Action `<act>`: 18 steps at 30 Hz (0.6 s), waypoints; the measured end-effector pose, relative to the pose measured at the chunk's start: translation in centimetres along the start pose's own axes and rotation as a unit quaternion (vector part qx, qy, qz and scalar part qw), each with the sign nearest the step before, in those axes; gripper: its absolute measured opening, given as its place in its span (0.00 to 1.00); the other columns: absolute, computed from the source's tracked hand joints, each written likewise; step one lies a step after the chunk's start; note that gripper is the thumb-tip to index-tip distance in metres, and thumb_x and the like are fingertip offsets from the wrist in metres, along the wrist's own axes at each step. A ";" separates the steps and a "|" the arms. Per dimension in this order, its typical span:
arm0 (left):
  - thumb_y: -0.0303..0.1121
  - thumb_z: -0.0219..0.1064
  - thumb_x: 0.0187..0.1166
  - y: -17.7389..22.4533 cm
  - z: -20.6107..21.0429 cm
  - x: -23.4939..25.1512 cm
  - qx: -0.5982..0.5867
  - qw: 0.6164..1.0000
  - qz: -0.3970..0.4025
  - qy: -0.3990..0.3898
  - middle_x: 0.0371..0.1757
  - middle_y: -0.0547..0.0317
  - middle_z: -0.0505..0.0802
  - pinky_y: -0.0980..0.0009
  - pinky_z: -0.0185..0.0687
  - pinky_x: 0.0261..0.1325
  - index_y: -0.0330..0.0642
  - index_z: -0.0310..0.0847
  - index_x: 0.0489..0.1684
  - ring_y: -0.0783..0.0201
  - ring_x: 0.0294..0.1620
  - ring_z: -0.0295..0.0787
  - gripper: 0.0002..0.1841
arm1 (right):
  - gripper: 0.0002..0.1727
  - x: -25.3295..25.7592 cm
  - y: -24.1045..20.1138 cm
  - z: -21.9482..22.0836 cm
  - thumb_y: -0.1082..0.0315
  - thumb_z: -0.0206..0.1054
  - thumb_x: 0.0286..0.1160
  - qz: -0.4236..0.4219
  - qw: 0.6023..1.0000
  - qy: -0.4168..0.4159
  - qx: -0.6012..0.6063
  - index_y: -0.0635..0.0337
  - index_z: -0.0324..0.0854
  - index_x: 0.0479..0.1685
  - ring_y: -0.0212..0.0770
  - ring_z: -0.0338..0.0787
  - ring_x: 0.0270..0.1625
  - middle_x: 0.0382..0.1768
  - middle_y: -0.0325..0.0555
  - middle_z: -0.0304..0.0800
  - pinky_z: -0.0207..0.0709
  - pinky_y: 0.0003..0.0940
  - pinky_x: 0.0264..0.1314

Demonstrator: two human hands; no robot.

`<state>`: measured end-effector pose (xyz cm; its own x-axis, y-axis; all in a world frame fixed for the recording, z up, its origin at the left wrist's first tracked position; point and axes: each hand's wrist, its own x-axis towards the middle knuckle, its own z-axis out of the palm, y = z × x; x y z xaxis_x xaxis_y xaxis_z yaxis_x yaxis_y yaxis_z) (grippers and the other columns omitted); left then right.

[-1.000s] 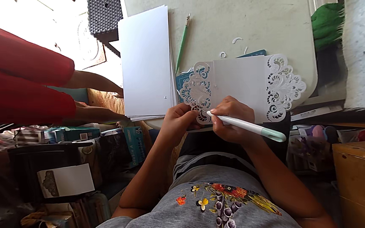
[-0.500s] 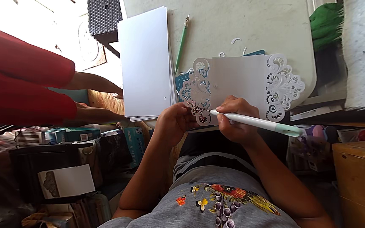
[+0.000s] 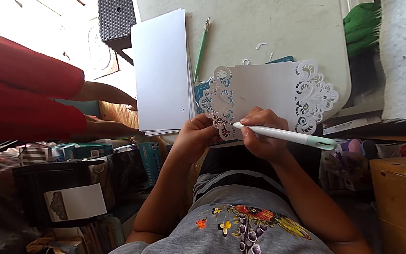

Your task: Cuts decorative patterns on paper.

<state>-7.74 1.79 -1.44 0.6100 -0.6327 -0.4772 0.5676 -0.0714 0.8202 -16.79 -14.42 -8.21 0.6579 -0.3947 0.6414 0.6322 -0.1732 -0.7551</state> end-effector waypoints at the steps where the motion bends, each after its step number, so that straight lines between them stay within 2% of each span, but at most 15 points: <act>1: 0.15 0.57 0.82 0.0 0.0 0.1 0.005 1.000 0.003 0.000 0.41 0.61 0.96 0.75 0.92 0.44 0.44 0.84 0.48 0.71 0.37 0.95 0.13 | 0.06 0.0 0.0 0.0 0.74 0.66 0.66 0.001 1.000 0.001 0.003 0.68 0.81 0.39 0.25 0.85 0.39 0.33 0.44 0.85 0.79 0.17 0.42; 8: 0.16 0.58 0.82 -0.1 0.1 0.3 0.018 1.000 0.016 -0.009 0.41 0.63 0.96 0.76 0.92 0.44 0.45 0.85 0.48 0.73 0.37 0.94 0.13 | 0.06 0.0 -0.1 -0.1 0.75 0.65 0.66 0.006 1.000 0.012 0.008 0.67 0.81 0.39 0.23 0.84 0.38 0.33 0.41 0.85 0.77 0.16 0.41; 18: 0.16 0.58 0.82 0.0 0.0 0.4 -0.020 1.000 0.005 -0.010 0.41 0.60 0.97 0.74 0.93 0.44 0.44 0.84 0.46 0.70 0.37 0.95 0.12 | 0.06 0.1 -0.3 -0.1 0.74 0.65 0.70 0.007 1.000 0.021 0.010 0.66 0.80 0.41 0.22 0.84 0.37 0.34 0.40 0.85 0.78 0.15 0.40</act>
<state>-7.51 1.55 -1.67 0.6047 -0.6479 -0.4632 0.5835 -0.0355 0.8113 -16.92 -14.51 -7.95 0.6494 -0.4343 0.6242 0.6318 -0.1487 -0.7608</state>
